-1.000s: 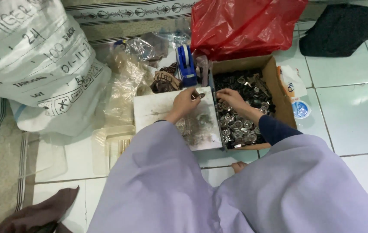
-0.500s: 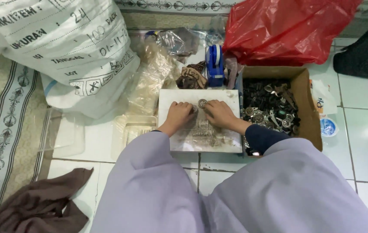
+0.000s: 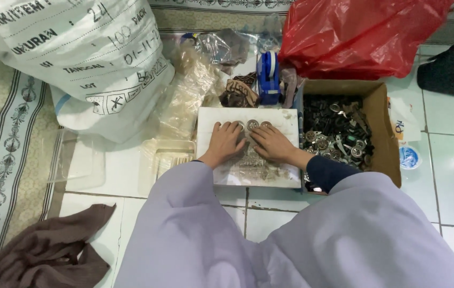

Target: The person sits on the floor and sorts small metal parts from a cardboard box onto a white tray. They handle the parts by hand, picking them up and arranging them in rows on the tray.

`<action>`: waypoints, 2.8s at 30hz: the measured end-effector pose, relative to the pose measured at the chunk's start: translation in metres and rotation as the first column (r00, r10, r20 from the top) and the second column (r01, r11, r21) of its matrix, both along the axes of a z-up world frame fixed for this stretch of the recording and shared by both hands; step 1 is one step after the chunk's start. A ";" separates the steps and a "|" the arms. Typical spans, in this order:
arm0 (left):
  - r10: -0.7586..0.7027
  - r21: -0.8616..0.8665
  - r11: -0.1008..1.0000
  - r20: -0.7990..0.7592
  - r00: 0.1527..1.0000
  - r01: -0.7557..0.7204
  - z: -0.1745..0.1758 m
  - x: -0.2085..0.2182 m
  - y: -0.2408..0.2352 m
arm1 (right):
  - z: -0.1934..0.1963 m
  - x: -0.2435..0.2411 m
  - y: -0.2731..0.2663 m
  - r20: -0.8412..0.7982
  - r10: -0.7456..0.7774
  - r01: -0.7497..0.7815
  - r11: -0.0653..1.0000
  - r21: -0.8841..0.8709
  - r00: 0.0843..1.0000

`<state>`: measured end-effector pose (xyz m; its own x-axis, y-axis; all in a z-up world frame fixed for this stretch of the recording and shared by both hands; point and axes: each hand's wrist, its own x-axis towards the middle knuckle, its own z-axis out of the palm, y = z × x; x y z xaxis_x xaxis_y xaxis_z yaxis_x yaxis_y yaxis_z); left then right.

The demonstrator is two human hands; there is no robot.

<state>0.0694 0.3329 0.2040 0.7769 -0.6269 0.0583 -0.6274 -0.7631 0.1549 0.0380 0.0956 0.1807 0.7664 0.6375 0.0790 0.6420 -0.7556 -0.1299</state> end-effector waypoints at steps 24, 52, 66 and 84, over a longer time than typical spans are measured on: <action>-0.101 0.119 0.988 0.033 0.994 0.097 -0.015 -0.014 -0.010 | 0.014 -0.004 -0.013 -0.100 -0.175 0.173 0.985 -0.025 0.979; -0.468 -0.415 0.791 0.062 0.881 0.449 -0.086 -0.080 -0.281 | 0.019 -0.058 -0.206 -0.542 -0.690 0.864 0.479 0.153 0.479; -0.195 0.269 0.888 -0.514 0.835 0.373 -0.105 -0.101 -0.293 | 0.009 -0.152 -0.201 -0.583 -0.592 0.482 0.802 -0.353 0.556; -0.440 0.106 0.898 0.158 0.884 0.428 -0.185 -0.124 -0.298 | -0.048 -0.144 -0.221 -0.628 -0.577 0.600 0.772 -0.210 0.522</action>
